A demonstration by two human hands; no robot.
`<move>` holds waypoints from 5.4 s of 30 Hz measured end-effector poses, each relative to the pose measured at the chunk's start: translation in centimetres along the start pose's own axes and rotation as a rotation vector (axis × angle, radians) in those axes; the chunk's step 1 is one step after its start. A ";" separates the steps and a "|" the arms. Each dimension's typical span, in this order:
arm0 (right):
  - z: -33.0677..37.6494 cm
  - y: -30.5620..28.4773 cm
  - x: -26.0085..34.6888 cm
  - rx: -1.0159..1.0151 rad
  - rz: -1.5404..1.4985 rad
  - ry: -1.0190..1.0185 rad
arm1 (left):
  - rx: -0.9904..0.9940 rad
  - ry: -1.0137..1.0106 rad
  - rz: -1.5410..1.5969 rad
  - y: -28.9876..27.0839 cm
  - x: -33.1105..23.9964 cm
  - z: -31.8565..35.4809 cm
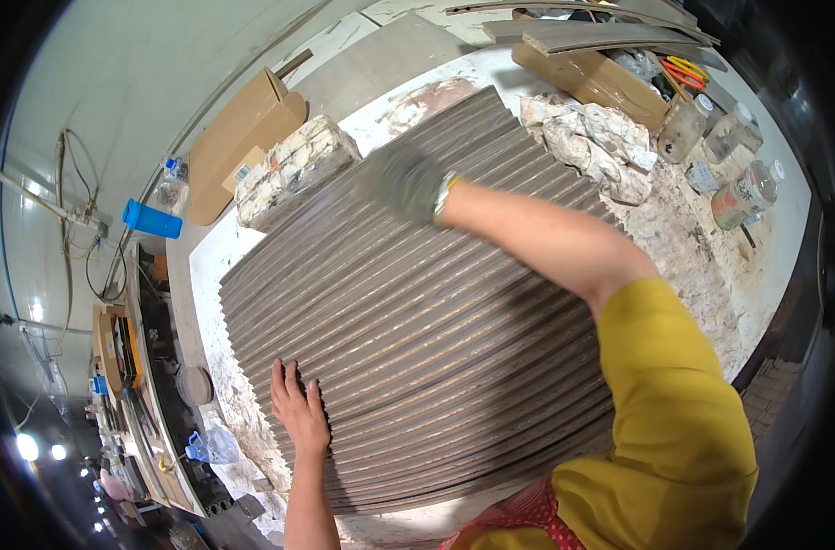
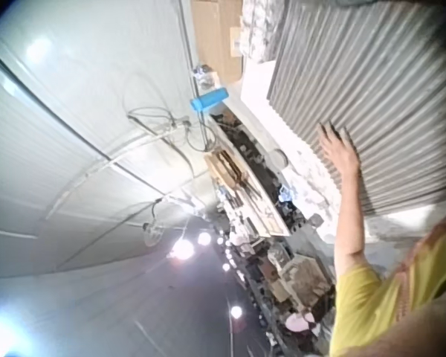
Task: The person wipes a corrugated wood panel with a cloth and then uses a small sanding block to sand the edges and surfaces of the panel.
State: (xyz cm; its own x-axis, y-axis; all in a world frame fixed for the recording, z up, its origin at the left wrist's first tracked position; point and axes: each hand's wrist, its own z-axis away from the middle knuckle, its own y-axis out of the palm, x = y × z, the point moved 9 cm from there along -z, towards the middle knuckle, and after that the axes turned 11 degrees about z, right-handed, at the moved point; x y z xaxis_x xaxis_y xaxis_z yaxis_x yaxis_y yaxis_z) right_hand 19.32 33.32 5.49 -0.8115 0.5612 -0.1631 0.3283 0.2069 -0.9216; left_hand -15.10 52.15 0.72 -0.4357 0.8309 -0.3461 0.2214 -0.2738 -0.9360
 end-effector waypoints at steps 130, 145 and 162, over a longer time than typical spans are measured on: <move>-11.4 4.6 18.3 0.035 0.075 0.140 | -0.018 0.213 0.424 -3.3 11.0 0.0; -16.5 -1.9 36.7 -0.054 -0.146 -0.283 | 0.003 0.202 0.428 -3.7 10.7 0.0; -16.8 0.7 32.0 -0.026 -0.057 -0.146 | 0.021 0.222 0.442 -3.9 10.2 -0.1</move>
State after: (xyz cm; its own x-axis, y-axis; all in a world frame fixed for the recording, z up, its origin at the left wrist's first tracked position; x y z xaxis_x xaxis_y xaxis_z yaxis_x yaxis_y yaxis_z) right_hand 1.70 64.88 5.50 -0.8902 0.4260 -0.1615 0.2902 0.2569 -0.9218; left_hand -20.31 61.72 0.86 -0.1072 0.7156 -0.6903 0.3246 -0.6310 -0.7046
